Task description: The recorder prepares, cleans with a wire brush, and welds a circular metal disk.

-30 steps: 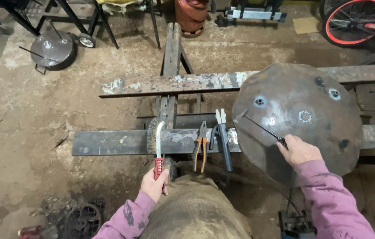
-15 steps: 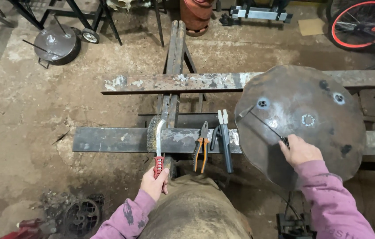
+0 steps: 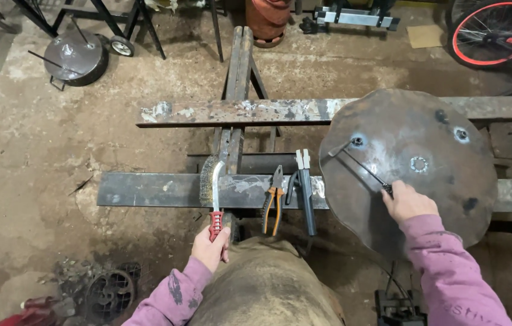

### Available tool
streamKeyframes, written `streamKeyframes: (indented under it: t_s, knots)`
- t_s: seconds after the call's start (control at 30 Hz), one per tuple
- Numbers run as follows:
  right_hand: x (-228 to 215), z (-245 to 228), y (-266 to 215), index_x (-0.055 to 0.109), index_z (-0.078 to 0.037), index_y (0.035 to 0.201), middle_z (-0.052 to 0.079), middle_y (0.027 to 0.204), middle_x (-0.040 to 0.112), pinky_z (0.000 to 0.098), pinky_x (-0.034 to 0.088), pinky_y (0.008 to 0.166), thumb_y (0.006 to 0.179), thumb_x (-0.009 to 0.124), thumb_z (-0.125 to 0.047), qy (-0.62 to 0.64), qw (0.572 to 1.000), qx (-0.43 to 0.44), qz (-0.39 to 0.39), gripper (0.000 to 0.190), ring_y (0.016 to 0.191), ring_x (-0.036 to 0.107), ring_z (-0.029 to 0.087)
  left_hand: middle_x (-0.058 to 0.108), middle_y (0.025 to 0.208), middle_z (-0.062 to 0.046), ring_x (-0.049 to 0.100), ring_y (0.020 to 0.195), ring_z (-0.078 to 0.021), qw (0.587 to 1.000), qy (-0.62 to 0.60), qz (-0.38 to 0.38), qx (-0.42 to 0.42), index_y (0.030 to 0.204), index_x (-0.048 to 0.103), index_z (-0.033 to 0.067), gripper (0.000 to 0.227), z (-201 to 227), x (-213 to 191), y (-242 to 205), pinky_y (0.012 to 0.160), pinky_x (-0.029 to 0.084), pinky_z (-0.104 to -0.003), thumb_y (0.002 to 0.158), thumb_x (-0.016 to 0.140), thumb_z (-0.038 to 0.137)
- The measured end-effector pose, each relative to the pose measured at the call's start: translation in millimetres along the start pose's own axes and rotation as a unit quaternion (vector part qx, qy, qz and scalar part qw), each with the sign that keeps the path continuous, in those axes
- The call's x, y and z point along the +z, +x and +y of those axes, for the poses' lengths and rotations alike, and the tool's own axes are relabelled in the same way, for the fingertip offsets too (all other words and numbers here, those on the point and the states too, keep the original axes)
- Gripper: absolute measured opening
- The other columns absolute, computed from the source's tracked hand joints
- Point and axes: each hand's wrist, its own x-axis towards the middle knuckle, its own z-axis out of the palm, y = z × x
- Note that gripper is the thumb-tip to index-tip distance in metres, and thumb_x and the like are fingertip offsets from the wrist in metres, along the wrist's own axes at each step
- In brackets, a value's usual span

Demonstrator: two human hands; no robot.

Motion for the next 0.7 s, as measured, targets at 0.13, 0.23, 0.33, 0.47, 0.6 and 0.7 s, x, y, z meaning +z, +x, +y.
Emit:
streamKeyframes:
  t_s: [0.13, 0.23, 0.33, 0.47, 0.6, 0.7]
  knots:
    - [14.0, 5.8, -3.2, 0.056, -0.014, 0.105, 0.015, 0.103, 0.072, 0.0545, 0.056, 0.077, 0.097, 0.056, -0.051, 0.017, 0.998, -0.056, 0.007, 0.038, 0.087, 0.070, 0.043, 0.056, 0.065, -0.005, 0.054, 0.043, -0.0147, 1.000, 0.002, -0.001, 0.002, 0.088, 0.055, 0.0027, 0.022, -1.0, 0.6, -0.7, 0.040, 0.048, -0.033, 0.096, 0.066, 0.020]
    - [15.0, 10.2, -2.6, 0.057, -0.014, 0.104, 0.015, 0.101, 0.072, 0.0521, 0.057, 0.074, 0.094, 0.057, -0.052, 0.009, 0.998, -0.043, -0.040, 0.039, 0.083, 0.071, 0.042, 0.056, 0.065, -0.005, 0.054, 0.044, -0.0146, 1.000, 0.000, 0.019, -0.019, 0.089, 0.055, 0.0031, 0.022, 2.0, 2.5, -2.7, 0.041, 0.050, -0.034, 0.095, 0.066, 0.020]
    - [15.8, 8.3, -5.8, 0.058, -0.013, 0.107, 0.017, 0.099, 0.073, 0.0536, 0.056, 0.077, 0.101, 0.056, -0.050, -0.004, 1.000, 0.012, 0.007, 0.038, 0.085, 0.070, 0.044, 0.056, 0.066, -0.005, 0.054, 0.043, -0.0149, 1.000, -0.005, 0.007, 0.001, 0.090, 0.055, 0.0030, 0.022, 2.0, 3.6, -1.0, 0.041, 0.049, -0.033, 0.096, 0.065, 0.022]
    - [12.9, 11.7, -10.0, 0.059, -0.014, 0.104, 0.015, 0.101, 0.073, 0.0540, 0.056, 0.075, 0.096, 0.057, -0.049, 0.030, 0.999, -0.015, 0.026, 0.036, 0.085, 0.070, 0.043, 0.056, 0.066, -0.005, 0.054, 0.043, -0.0150, 1.000, 0.002, 0.004, -0.005, 0.090, 0.056, 0.0035, 0.021, -1.9, 6.1, 0.3, 0.041, 0.049, -0.034, 0.096, 0.066, 0.021]
    - [11.6, 13.8, 2.8, 0.058, -0.011, 0.102, 0.016, 0.097, 0.072, 0.0548, 0.055, 0.073, 0.101, 0.059, -0.046, 0.025, 0.999, 0.004, 0.045, 0.035, 0.083, 0.069, 0.044, 0.056, 0.066, -0.004, 0.054, 0.044, -0.0140, 1.000, 0.003, -0.003, 0.002, 0.092, 0.058, 0.0040, 0.019, 4.3, 16.4, -2.7, 0.041, 0.049, -0.033, 0.096, 0.065, 0.021]
    - [17.3, 22.1, -3.9, 0.057, -0.013, 0.102, 0.015, 0.095, 0.070, 0.0531, 0.056, 0.072, 0.097, 0.059, -0.047, 0.049, 0.993, -0.071, 0.083, 0.035, 0.082, 0.069, 0.042, 0.056, 0.065, -0.005, 0.055, 0.044, -0.0148, 1.000, 0.013, 0.001, 0.002, 0.090, 0.056, 0.0032, 0.022, -1.2, 19.3, -3.9, 0.042, 0.049, -0.034, 0.096, 0.067, 0.021]
